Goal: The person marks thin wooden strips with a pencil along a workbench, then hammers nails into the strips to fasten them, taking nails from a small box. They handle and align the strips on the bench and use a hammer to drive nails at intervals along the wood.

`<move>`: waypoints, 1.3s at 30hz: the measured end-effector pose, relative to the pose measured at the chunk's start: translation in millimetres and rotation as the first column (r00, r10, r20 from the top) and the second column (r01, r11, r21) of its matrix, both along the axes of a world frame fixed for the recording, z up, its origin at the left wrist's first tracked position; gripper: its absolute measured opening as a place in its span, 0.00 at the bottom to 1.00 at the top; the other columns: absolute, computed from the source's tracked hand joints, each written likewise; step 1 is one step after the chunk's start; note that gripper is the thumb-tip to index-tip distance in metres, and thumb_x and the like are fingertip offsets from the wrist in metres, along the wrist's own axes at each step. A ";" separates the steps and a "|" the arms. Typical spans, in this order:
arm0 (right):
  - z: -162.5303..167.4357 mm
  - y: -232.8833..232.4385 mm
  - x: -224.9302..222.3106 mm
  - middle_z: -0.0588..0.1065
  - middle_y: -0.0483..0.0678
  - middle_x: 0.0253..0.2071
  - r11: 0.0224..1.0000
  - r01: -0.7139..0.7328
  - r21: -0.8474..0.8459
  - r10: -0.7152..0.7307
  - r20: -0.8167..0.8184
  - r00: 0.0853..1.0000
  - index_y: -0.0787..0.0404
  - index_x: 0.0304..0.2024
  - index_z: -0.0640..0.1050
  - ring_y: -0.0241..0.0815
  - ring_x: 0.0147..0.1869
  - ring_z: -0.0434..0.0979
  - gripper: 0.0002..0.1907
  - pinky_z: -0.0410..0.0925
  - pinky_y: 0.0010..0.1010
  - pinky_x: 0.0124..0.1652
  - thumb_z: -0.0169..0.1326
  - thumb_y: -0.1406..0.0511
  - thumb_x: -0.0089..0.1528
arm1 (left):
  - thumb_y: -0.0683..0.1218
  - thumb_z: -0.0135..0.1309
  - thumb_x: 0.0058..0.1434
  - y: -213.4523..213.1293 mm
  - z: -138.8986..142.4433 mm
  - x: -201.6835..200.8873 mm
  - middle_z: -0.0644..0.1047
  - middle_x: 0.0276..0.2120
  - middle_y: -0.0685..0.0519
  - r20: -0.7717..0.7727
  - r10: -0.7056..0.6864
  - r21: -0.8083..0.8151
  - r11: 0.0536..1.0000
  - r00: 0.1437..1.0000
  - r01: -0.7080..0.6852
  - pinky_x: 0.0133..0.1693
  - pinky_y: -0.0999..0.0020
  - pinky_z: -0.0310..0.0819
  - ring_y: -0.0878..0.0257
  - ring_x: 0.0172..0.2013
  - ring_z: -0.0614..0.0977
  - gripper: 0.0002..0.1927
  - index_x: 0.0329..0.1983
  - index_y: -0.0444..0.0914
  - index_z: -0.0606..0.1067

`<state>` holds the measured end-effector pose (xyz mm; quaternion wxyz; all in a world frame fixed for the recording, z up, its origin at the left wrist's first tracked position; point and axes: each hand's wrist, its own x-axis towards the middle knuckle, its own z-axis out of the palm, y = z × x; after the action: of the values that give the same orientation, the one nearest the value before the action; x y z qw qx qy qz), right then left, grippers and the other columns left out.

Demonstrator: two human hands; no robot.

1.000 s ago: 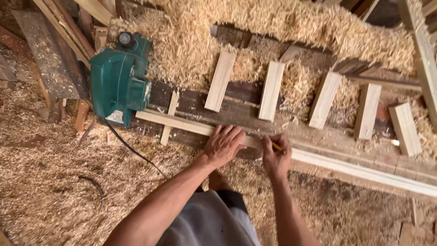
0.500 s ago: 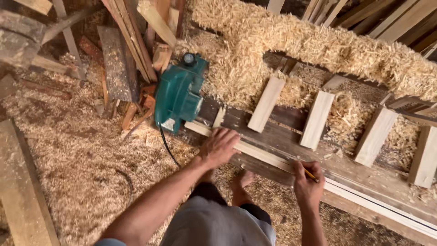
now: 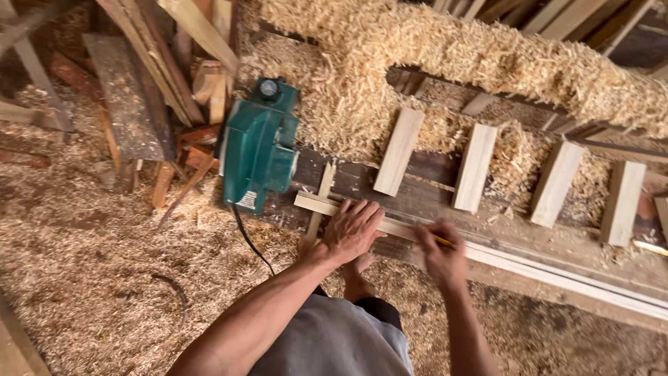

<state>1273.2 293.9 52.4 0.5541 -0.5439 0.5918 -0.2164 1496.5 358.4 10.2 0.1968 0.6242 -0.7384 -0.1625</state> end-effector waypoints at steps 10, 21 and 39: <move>8.5 -8.5 -8.4 0.78 0.47 0.31 0.997 0.081 -0.019 -0.082 -0.099 0.992 0.59 0.32 0.75 0.35 0.30 0.73 0.08 0.70 0.27 0.31 0.55 0.65 0.66 | 0.57 0.54 0.66 -1.1 -35.9 -12.1 0.74 0.51 0.47 0.041 -0.014 0.013 1.000 0.999 0.013 0.50 0.51 0.68 0.54 0.47 0.75 0.24 0.56 0.36 0.71; -6.5 -13.6 -59.7 0.79 0.47 0.29 0.939 0.341 -0.037 -0.337 0.087 0.937 0.59 0.31 0.76 0.36 0.27 0.73 0.07 0.70 0.29 0.29 0.56 0.67 0.65 | 0.58 0.59 0.62 -1.5 -11.5 -10.0 0.74 0.51 0.47 0.051 -0.009 -0.058 0.998 0.999 0.012 0.50 0.52 0.67 0.54 0.49 0.75 0.27 0.55 0.34 0.73; -14.0 9.7 54.8 0.80 0.48 0.34 0.998 0.056 0.016 -0.058 0.138 0.989 0.60 0.33 0.77 0.36 0.38 0.80 0.05 0.75 0.31 0.42 0.56 0.67 0.65 | 0.56 0.58 0.65 12.8 0.9 23.0 0.73 0.47 0.50 0.109 0.012 0.121 0.992 0.994 -0.025 0.51 0.55 0.69 0.54 0.50 0.75 0.22 0.54 0.38 0.73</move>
<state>1328.0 303.6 38.4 0.5907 -0.5070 0.5687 -0.2658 1519.6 371.2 11.1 0.1195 0.6497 -0.7308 -0.1717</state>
